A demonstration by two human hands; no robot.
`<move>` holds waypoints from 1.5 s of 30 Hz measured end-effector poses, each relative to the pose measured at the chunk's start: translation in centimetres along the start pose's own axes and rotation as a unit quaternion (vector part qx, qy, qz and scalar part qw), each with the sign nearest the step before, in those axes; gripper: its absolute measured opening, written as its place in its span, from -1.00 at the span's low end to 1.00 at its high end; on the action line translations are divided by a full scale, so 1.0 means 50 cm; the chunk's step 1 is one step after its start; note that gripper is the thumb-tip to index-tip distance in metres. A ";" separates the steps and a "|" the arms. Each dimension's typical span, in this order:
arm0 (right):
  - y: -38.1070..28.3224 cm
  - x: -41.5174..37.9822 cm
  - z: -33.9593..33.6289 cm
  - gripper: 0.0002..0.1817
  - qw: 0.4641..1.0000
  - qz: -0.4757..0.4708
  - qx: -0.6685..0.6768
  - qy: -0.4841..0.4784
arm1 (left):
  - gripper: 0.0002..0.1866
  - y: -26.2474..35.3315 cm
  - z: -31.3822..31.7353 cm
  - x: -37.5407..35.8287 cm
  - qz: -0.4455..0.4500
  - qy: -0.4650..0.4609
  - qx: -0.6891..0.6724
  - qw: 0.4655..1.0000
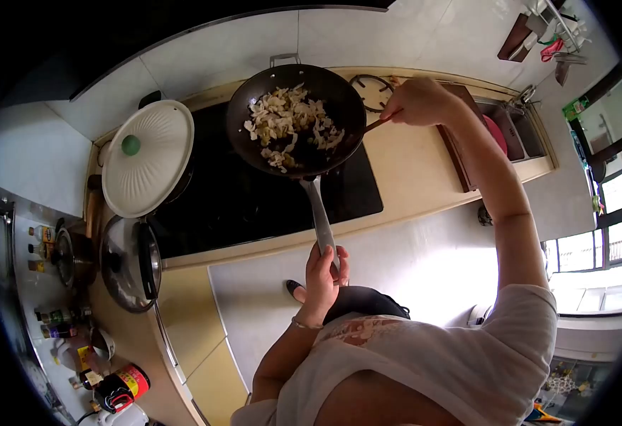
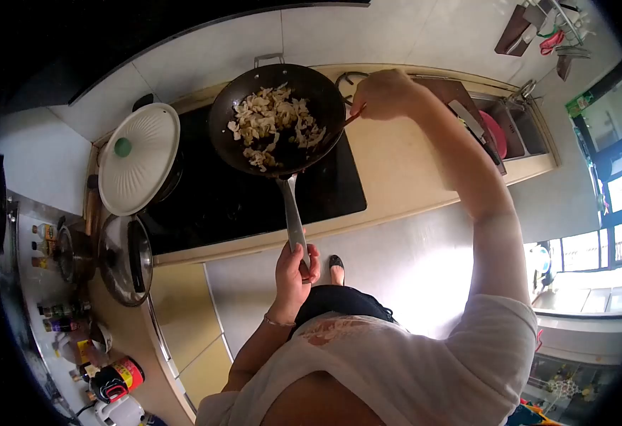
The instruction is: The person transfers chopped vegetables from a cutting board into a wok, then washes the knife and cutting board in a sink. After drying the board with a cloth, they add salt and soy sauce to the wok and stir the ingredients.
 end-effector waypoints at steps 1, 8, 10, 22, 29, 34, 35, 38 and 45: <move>-0.003 0.013 0.011 -0.74 0.999 0.012 -0.039 -0.006 | -0.63 -0.007 0.003 -0.002 -0.003 0.008 -0.002 1.000; 0.003 0.035 -0.008 -0.74 0.992 -0.037 0.075 0.092 | -0.61 0.017 0.007 0.005 0.001 -0.014 0.005 1.000; -0.034 -0.031 -0.015 -0.73 0.989 -0.116 0.082 0.047 | -0.61 0.013 0.002 0.003 0.004 -0.010 0.013 1.000; -0.074 0.162 -0.012 -0.72 0.965 -0.066 0.188 0.172 | -0.72 0.017 0.001 0.000 0.009 0.016 0.020 1.000; -0.064 0.191 0.069 -0.71 0.978 -0.028 0.143 0.150 | -0.60 0.013 0.000 -0.002 0.003 0.007 0.004 1.000; -0.018 0.146 0.041 -0.70 0.961 0.005 0.160 0.224 | -0.60 0.012 -0.003 -0.002 0.002 0.019 0.027 0.999; -0.012 0.157 0.032 -0.70 0.956 0.039 0.168 0.236 | -0.60 0.012 0.000 0.000 0.002 0.010 0.019 1.000; -0.030 0.197 0.062 -0.69 0.956 0.060 0.174 0.230 | -0.60 0.012 0.000 0.001 0.006 0.005 0.011 1.000; -0.051 0.148 0.068 -0.65 0.964 0.032 0.170 0.202 | -0.61 0.007 -0.008 0.000 0.003 -0.001 0.013 1.000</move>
Point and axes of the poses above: each hand's wrist, its own x-axis towards the middle knuckle, its own z-axis out of the palm, y = z × x, the point moved 7 cm from there along x, towards the middle knuckle, and after that the axes turned 12 degrees about -y, right-handed, at the moved point
